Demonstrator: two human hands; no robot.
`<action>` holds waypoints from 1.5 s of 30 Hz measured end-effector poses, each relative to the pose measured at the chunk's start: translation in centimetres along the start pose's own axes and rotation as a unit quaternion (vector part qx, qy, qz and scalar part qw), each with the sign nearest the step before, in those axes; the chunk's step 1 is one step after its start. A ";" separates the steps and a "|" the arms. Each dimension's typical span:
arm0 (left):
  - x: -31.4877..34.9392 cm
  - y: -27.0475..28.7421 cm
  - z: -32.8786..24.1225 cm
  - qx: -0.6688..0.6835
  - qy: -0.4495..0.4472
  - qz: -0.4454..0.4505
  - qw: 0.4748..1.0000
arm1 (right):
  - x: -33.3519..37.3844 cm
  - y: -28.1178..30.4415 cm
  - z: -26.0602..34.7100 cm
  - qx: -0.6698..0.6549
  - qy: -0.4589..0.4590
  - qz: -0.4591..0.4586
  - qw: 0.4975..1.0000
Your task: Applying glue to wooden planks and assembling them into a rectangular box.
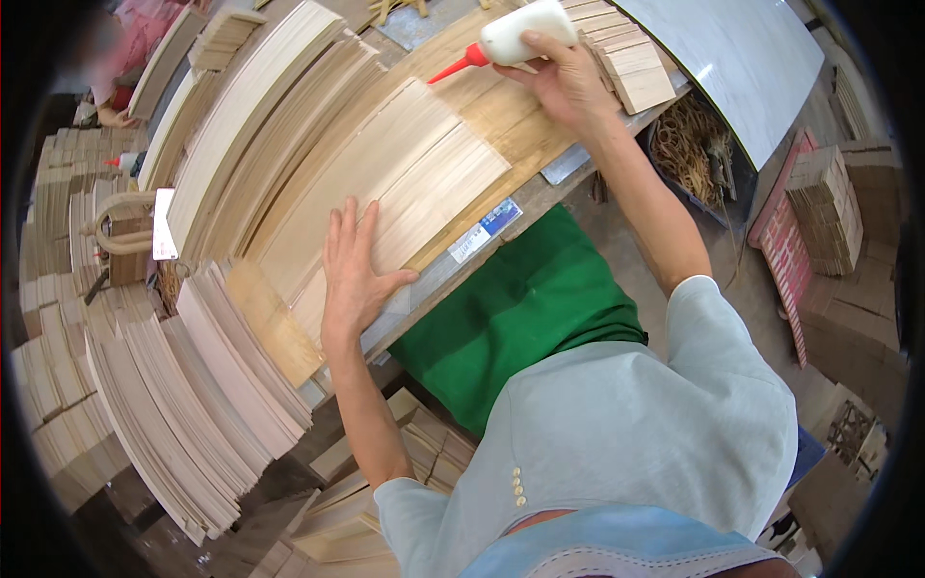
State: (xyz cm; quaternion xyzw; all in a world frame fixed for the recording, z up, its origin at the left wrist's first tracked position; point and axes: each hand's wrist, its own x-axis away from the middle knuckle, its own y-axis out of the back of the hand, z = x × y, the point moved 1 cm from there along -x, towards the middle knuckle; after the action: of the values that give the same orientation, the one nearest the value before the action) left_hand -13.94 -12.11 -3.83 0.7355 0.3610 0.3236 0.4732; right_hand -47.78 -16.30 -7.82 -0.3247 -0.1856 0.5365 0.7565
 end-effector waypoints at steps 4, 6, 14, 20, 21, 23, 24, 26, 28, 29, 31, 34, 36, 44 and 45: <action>-0.2 -0.7 0.3 0.004 0.008 0.004 1.000 | -1.6 -0.4 -1.8 -0.008 0.008 -0.079 0.997; -0.3 -0.9 0.5 0.011 0.007 -0.002 1.000 | -2.5 -0.4 -2.5 -0.004 0.008 -0.093 0.996; -0.3 -0.8 0.5 0.019 0.022 0.004 1.000 | -3.4 -0.9 -4.1 0.041 0.014 -0.127 0.991; -0.3 -0.8 0.5 0.023 0.026 0.002 0.999 | -3.2 -1.2 -4.1 0.071 0.020 -0.134 0.988; -0.3 -0.8 0.5 0.025 0.026 0.000 0.999 | -3.2 -1.3 -4.1 0.070 0.020 -0.140 0.987; -0.3 -0.8 0.5 0.026 0.024 -0.001 0.999 | -3.2 -1.2 -4.1 0.070 0.018 -0.147 0.986; -0.3 -0.9 0.5 0.026 0.022 -0.003 0.999 | -3.2 -1.1 -4.1 0.073 0.018 -0.151 0.986; -0.3 -0.9 0.5 0.027 0.022 -0.003 0.999 | -3.0 -1.0 -4.1 0.076 0.018 -0.154 0.985; -0.3 -0.9 0.5 0.028 0.021 -0.004 0.999 | -2.7 -0.7 -4.0 0.065 0.025 -0.150 0.986; -0.3 -0.9 0.5 0.030 0.020 -0.004 0.999 | -2.5 -0.5 -4.1 0.066 0.026 -0.150 0.986; -0.3 -0.9 0.5 0.032 0.019 -0.005 0.999 | -2.3 -0.2 -4.0 0.066 0.042 -0.147 0.986; -0.3 -1.0 0.6 0.033 0.020 -0.006 0.999 | -1.5 0.0 -3.6 0.066 0.042 -0.139 0.987; -0.2 -1.0 0.7 0.029 0.024 -0.008 0.999 | -0.9 -0.1 -3.2 0.073 0.041 -0.134 0.987; -0.2 -1.1 0.6 0.031 0.021 -0.008 0.999 | 0.2 0.5 -2.3 0.085 0.039 -0.127 0.987; -0.2 -1.1 0.7 0.032 0.022 -0.008 0.999 | 0.3 0.6 -2.2 0.085 0.039 -0.128 0.987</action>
State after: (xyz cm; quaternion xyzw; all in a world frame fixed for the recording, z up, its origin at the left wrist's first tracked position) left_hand -13.77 -12.26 -5.15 0.7401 0.3869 0.3242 0.4443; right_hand -46.69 -16.50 -9.85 -0.2537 -0.1493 0.4361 0.8504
